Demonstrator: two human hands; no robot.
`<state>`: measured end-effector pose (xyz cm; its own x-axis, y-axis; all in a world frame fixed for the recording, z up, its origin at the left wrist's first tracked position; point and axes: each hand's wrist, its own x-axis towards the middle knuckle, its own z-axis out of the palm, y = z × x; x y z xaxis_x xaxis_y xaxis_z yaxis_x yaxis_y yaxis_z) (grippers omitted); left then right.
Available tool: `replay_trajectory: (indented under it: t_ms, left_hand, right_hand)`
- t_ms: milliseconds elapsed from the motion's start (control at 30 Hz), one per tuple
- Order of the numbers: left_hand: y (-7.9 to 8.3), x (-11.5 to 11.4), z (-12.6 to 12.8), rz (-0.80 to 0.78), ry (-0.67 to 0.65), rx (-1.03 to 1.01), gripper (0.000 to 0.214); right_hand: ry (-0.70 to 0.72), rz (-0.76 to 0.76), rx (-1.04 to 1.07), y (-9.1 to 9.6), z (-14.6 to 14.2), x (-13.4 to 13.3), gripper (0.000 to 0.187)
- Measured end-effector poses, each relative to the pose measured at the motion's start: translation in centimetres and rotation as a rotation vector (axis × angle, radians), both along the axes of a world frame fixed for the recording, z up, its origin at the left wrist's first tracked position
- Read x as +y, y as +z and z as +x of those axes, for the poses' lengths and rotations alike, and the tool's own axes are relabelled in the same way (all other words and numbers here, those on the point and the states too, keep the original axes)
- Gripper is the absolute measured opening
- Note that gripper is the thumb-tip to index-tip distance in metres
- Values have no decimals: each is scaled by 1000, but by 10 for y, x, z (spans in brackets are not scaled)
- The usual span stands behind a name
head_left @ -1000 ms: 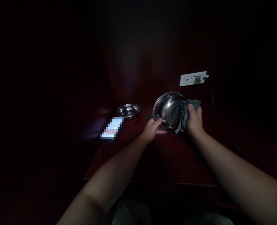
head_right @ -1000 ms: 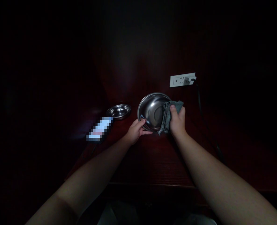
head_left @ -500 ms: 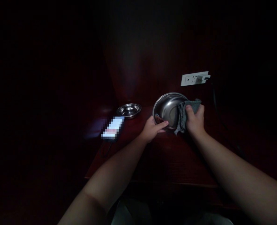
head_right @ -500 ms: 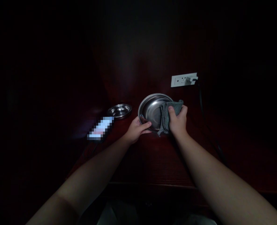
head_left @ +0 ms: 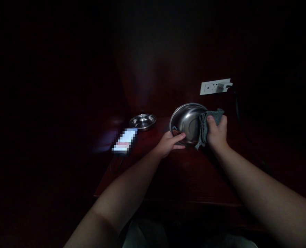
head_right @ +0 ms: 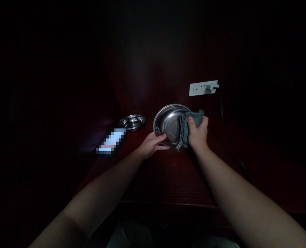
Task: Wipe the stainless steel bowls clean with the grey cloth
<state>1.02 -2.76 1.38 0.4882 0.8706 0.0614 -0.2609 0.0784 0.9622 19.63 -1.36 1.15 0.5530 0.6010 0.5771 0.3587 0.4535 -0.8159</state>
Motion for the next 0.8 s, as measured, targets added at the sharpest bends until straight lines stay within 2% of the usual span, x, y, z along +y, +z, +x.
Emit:
replay_trajectory:
  t_ms: [167, 367, 500, 600, 800]
  left_hand:
    - [-1, -2, 4, 64, 83, 87, 41]
    - [-7, 0, 8, 260, 343, 153, 64]
    - [-10, 2, 8, 369, 404, 135, 73]
    - [-6, -2, 7, 307, 389, 156, 75]
    - [6, -11, 8, 124, 354, 132, 63]
  right_hand:
    - [-18, 1, -31, 2, -1, -2, 45]
    - [-20, -64, -41, 4, -4, -3, 47]
    - [6, -55, -65, 4, -5, -4, 47]
    - [26, -35, -89, 4, -6, -6, 48]
    - [38, 17, -126, 6, -7, -8, 49]
